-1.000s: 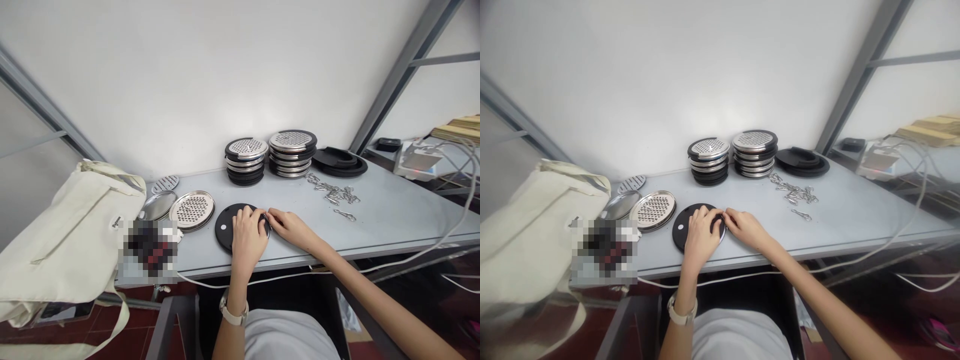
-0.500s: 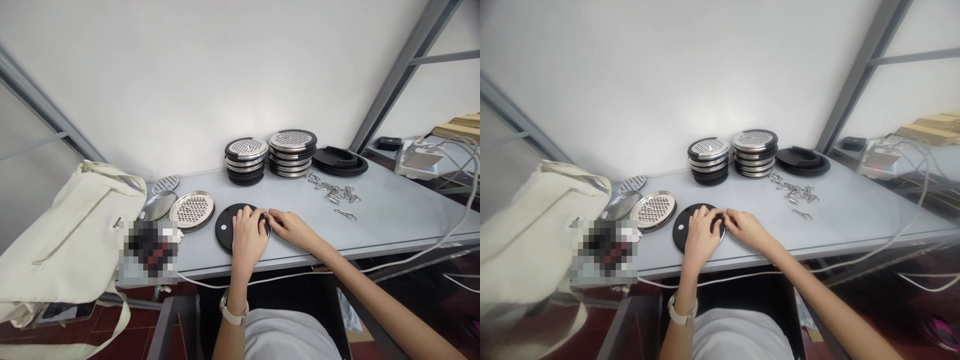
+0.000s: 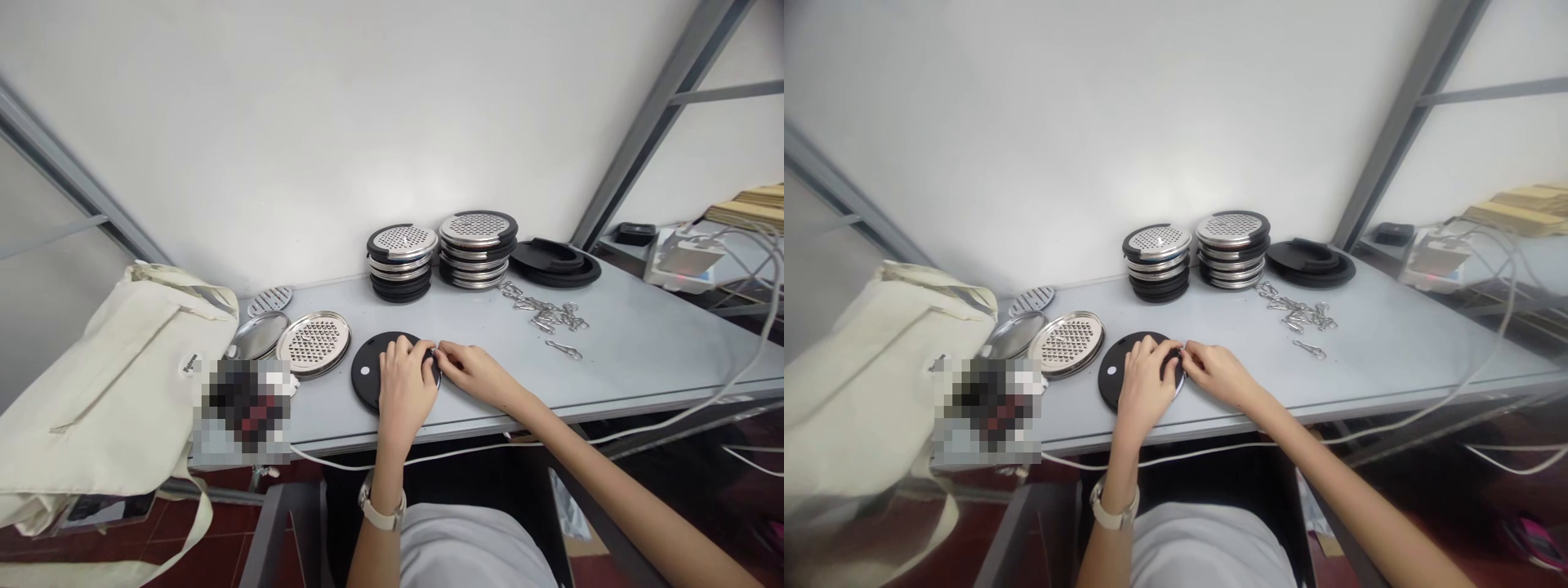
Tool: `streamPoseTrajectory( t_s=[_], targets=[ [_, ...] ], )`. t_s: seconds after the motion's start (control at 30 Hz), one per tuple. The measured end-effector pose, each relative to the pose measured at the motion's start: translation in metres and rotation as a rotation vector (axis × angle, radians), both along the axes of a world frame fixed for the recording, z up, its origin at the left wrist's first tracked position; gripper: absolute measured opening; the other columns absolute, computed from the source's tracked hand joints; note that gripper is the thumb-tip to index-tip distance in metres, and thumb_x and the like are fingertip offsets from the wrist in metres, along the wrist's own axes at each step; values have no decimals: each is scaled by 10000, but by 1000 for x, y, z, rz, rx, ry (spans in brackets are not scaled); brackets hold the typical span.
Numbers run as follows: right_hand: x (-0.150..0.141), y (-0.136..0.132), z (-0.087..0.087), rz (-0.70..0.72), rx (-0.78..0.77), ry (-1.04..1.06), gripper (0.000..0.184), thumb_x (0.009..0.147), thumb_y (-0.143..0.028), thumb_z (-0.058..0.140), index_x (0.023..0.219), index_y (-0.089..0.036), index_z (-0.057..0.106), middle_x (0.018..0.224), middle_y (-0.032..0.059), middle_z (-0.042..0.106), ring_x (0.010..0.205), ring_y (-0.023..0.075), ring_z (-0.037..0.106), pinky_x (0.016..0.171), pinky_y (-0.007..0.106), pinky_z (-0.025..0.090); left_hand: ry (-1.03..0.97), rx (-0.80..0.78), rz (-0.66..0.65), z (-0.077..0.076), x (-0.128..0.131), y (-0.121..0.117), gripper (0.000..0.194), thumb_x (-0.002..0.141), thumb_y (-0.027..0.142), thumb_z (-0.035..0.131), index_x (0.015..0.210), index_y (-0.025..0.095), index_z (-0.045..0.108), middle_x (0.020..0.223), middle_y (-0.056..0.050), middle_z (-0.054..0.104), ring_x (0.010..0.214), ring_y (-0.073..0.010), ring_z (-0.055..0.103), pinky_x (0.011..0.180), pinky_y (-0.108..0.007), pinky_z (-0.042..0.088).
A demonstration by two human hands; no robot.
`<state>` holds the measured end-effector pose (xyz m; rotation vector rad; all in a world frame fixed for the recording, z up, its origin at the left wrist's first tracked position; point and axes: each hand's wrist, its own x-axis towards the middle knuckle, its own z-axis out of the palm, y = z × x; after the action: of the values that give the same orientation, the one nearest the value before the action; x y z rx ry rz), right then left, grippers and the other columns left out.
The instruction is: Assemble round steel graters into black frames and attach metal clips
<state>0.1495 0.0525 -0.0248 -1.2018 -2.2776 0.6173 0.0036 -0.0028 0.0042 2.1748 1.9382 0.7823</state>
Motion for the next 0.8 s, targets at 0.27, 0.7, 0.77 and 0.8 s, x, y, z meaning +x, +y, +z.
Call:
streamPoseTrajectory(
  t_s=[0.27,0.7,0.77,0.8],
  targets=[
    [-1,-1,0,-11,-19,29,248,940,-342,344,762,-218,464,617,-19,534,532,128,468,549,230,333,1,-5,3,1,0,0,253,918,200,426,1113,279,567,1007,-41,531,996,-210,478,884,-353,359],
    [-2,-1,2,-14,-10,12,261,942,-337,338,732,-221,439,588,-29,495,520,125,456,542,230,320,7,0,1,1,0,0,242,919,201,424,1099,271,569,1008,-42,530,991,-211,479,875,-354,361],
    [-1,-1,2,-14,-13,4,259,943,-336,336,740,-220,448,592,-27,500,520,126,463,543,231,322,9,-6,2,1,0,0,243,917,199,425,1099,272,570,1007,-43,529,992,-212,480,871,-350,363],
    [-1,-1,2,-15,-14,2,258,943,-336,337,745,-219,453,596,-25,507,522,127,467,544,231,324,9,-8,2,2,0,0,245,917,199,424,1100,273,570,1007,-43,529,993,-212,480,871,-349,364]
  ],
)
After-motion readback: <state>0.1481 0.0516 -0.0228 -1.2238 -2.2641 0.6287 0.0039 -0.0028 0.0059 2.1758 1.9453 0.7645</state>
